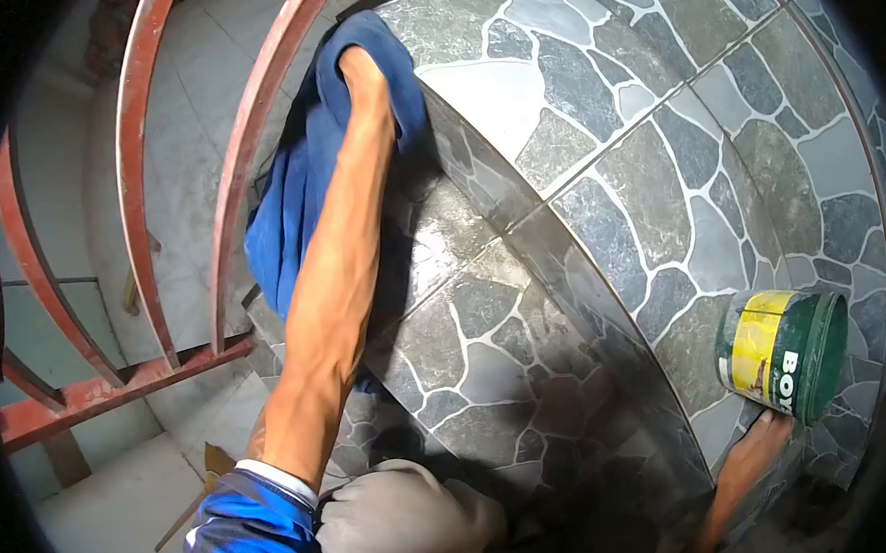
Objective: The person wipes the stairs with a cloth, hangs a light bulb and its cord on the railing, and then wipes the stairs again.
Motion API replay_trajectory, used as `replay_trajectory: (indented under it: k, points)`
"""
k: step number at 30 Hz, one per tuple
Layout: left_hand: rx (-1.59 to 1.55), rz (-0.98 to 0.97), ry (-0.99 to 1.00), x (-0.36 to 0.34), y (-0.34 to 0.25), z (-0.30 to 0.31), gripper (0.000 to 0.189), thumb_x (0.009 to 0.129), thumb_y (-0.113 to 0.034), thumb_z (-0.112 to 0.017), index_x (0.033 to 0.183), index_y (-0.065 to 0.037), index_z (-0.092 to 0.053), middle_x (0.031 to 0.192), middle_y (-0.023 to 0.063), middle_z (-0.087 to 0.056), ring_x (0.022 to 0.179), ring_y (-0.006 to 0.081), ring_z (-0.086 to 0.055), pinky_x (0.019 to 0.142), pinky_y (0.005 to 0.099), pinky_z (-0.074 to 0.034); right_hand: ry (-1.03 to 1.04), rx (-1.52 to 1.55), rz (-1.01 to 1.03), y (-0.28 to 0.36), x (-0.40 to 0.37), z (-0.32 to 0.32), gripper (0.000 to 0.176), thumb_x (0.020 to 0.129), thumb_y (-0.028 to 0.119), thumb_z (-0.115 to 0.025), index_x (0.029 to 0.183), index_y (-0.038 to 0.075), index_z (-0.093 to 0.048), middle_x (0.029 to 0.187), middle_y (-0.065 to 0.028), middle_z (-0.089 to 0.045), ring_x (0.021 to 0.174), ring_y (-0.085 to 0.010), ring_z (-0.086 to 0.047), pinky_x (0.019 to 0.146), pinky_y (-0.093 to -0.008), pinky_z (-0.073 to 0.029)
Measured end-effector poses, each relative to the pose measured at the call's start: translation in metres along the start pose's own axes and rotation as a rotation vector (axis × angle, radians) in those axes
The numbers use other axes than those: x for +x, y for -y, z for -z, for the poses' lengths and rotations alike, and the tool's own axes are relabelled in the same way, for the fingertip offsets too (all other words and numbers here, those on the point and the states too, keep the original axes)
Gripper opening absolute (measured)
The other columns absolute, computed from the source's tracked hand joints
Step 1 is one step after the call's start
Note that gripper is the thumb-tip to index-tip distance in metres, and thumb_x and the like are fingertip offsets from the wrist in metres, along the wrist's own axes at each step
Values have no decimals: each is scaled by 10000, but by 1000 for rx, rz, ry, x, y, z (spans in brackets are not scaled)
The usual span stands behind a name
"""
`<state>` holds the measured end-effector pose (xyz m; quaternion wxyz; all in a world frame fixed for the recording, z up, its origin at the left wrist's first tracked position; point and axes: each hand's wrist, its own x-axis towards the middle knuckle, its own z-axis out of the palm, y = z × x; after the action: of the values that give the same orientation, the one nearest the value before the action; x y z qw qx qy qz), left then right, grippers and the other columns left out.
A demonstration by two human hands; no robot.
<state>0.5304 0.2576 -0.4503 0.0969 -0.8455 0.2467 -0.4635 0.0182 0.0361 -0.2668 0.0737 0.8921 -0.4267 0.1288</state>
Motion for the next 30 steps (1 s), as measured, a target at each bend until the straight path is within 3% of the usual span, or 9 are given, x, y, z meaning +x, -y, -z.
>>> replay_trajectory:
  k: [2,7,13,17,20,25,27,29,30]
  points:
    - [19,88,-45,9,12,-30,251,858,-131,-521,956,80,-616,984,258,-623,801,237,-608,653,365,-494,9,6,-16,2,-3,-1,440,1035,227,-380,1283,-132,-434,1316,-311,-459,1243,-428,-423,1050,-446,-320]
    - [-446,-55,202,-44,-42,76,265,850,-125,-509,982,80,-612,1017,268,-609,879,310,-588,748,429,-458,-18,-57,32,-1,-3,-3,438,1039,227,-375,1285,-130,-434,1301,-308,-469,1217,-428,-444,1036,-448,-329]
    - [-392,4,96,-19,1,-7,286,840,-118,-494,1013,79,-607,1056,279,-592,973,397,-564,861,507,-414,29,22,-8,9,-2,4,418,1037,205,-379,1282,-130,-432,1305,-306,-467,1228,-427,-436,1048,-447,-321]
    - [-374,31,243,-21,-18,55,392,851,-126,-469,1127,144,-537,1199,316,-520,1117,475,-488,1002,575,-318,28,28,-11,3,0,-2,419,1038,206,-380,1283,-131,-429,1300,-306,-469,1230,-429,-432,1048,-443,-319]
    - [-390,32,315,-21,-35,58,460,856,-139,-461,1181,182,-511,1264,349,-486,1182,519,-454,1066,626,-270,6,-16,22,4,-1,0,430,1039,224,-389,1283,-128,-433,1308,-302,-466,1229,-426,-434,1045,-438,-322]
    - [-413,-69,281,-66,-31,-59,428,838,-175,-493,1087,154,-609,1134,395,-548,1082,533,-523,978,692,-327,51,-17,-12,14,-3,8,431,1042,224,-385,1298,-120,-433,1323,-300,-463,1234,-420,-438,1041,-437,-330]
    - [-54,-136,100,24,34,-25,399,845,-179,-499,1053,140,-620,1048,356,-582,993,474,-567,926,611,-409,72,-4,-35,16,-3,10,434,1042,226,-387,1303,-117,-433,1329,-300,-462,1236,-417,-440,1040,-435,-333]
    - [-448,-100,640,72,53,-27,378,824,-142,-515,1053,138,-624,1066,358,-591,968,425,-596,878,592,-434,51,-4,-32,2,-3,4,438,1042,230,-393,1308,-114,-433,1332,-301,-463,1238,-416,-442,1040,-431,-335]
    - [-377,-42,544,57,40,-26,392,822,-146,-519,1063,148,-614,1075,359,-588,973,435,-593,891,602,-424,26,-35,-1,-2,-5,1,437,1041,232,-395,1305,-113,-437,1332,-302,-463,1236,-416,-442,1039,-430,-335]
